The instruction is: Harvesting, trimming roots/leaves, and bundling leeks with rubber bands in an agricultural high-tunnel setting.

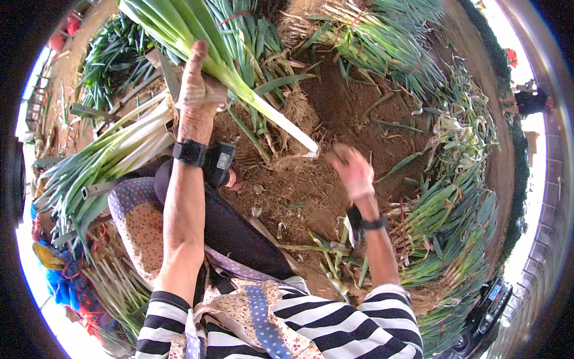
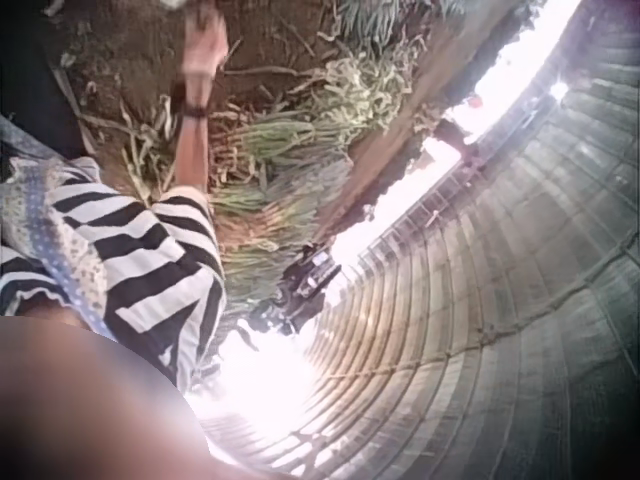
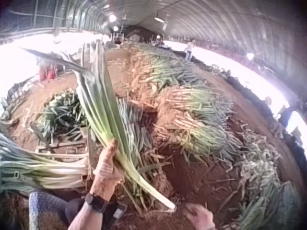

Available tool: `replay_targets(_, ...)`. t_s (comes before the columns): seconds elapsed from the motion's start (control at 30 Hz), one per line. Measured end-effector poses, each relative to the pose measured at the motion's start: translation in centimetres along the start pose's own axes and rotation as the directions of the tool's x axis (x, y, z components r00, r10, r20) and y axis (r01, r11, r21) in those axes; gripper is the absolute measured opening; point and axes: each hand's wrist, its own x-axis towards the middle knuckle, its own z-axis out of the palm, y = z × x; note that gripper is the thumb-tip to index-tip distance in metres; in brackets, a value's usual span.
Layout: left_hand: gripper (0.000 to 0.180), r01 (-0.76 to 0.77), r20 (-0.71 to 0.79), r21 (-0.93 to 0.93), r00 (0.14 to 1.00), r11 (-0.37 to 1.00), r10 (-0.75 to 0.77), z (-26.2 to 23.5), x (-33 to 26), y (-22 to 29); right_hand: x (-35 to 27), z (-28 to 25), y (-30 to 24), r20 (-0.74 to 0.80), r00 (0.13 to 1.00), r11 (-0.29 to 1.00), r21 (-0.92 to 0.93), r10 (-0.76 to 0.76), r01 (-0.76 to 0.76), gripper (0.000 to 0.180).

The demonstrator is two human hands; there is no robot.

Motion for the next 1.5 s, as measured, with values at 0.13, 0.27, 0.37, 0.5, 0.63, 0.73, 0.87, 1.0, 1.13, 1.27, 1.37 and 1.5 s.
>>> replay_targets(0.13,0.047,0.116,0.013,0.010,0.993,0.993,-0.117,0.5,-0.3,-1.4,8.5,-2.3,-10.8,-0.259,0.873,0.754,0.441,-0.413,0.487,0.029)
replay_targets(0.27,0.044,0.171,0.139,-0.062,0.977,0.983,-0.161,1.8,-0.6,-2.3,14.0,-2.9,-17.4,0.006,0.942,0.698,0.673,-0.336,0.245,0.053)
replay_targets(0.37,0.037,0.259,0.089,-0.129,0.964,0.957,-0.249,1.6,-0.7,-2.3,15.1,-2.6,-19.7,0.048,0.944,0.375,0.923,-0.327,0.083,0.041)
replay_targets(0.5,0.033,0.261,0.071,0.006,0.963,0.965,-0.260,1.5,-0.6,-2.2,11.4,-2.2,-16.9,-0.167,0.920,-0.241,0.967,-0.355,0.082,0.034)
replay_targets(0.63,0.036,0.205,-0.141,0.214,0.974,0.955,-0.177,0.8,-0.2,-1.0,3.4,-3.1,-11.4,-0.153,0.870,-0.107,0.987,-0.469,0.116,0.024)
replay_targets(0.73,0.037,0.076,-0.064,0.132,0.996,0.988,-0.068,0.4,-0.3,0.7,-5.0,-3.2,-4.8,0.215,0.976,0.787,0.604,-0.013,-0.122,0.026)
replay_targets(0.87,0.039,0.021,0.074,0.078,0.997,0.997,-0.027,0.5,0.6,0.1,-13.6,2.5,7.3,0.543,0.835,0.947,0.213,0.090,-0.241,0.018)
replay_targets(1.0,0.050,0.051,0.094,-0.004,0.994,0.999,-0.050,0.2,0.2,0.5,-23.3,7.0,15.4,0.504,0.643,0.798,-0.517,0.577,-0.311,0.028)
replay_targets(1.13,0.067,0.125,0.163,-0.153,0.982,0.980,-0.099,0.6,0.0,1.0,-24.0,2.7,15.7,0.699,0.445,0.777,-0.630,0.560,0.012,0.042)
replay_targets(1.27,0.075,0.084,0.167,-0.130,0.984,0.988,-0.062,2.3,-0.5,1.5,-14.3,0.8,12.0,0.251,0.866,0.896,-0.229,0.432,-0.380,0.055)
replay_targets(1.37,0.084,0.135,0.206,-0.164,0.973,0.977,-0.100,2.2,-0.8,1.0,-5.9,-0.8,2.6,0.159,0.965,0.950,0.267,-0.209,0.161,0.051)
replay_targets(1.5,0.093,0.164,0.251,-0.290,0.964,0.943,-0.091,2.3,-0.6,1.1,-1.6,5.5,-2.4,0.380,0.916,0.541,0.801,-0.127,-0.257,0.056)
